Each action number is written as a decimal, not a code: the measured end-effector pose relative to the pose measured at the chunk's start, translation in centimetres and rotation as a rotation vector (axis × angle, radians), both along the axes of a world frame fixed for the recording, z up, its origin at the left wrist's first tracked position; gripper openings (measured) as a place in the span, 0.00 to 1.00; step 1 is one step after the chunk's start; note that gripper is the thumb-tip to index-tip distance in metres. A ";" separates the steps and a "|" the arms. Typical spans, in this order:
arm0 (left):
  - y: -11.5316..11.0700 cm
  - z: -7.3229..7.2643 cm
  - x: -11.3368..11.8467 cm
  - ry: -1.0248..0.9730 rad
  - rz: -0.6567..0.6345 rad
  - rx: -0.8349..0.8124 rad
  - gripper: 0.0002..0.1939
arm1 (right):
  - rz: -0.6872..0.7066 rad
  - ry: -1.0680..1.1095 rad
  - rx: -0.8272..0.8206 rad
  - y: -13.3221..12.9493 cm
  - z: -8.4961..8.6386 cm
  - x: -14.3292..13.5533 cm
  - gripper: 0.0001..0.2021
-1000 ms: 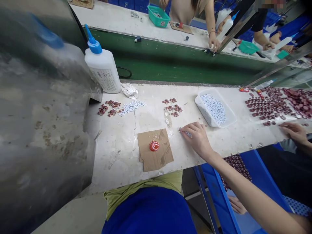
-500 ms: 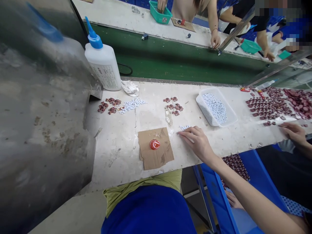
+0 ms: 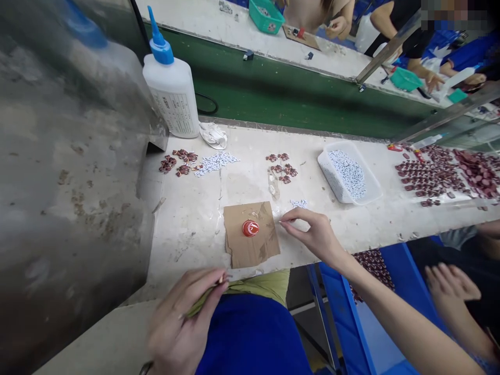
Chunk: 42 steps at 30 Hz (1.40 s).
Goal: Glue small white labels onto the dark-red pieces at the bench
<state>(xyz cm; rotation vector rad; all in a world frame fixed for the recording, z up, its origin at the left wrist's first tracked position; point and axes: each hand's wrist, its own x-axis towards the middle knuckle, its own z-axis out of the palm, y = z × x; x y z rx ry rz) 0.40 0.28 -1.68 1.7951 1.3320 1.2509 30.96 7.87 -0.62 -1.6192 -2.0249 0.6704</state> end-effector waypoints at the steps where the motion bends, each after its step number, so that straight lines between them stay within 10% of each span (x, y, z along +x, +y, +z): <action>1: 0.7 -0.3 0.5 0.014 -0.038 0.013 0.17 | -0.006 0.076 -0.040 -0.2 0.2 -0.9 0.03; 16: 3.1 -1.7 1.5 0.067 -0.006 -0.041 0.11 | 0.077 0.168 0.000 -0.1 0.1 -4.5 0.07; 31: 3.2 1.2 2.7 0.007 0.017 -0.011 0.12 | 0.072 0.565 -0.078 -2.5 4.4 -8.3 0.07; 42: 4.0 1.8 3.0 0.012 0.002 0.086 0.12 | 0.164 0.445 0.007 -2.5 4.3 -8.3 0.05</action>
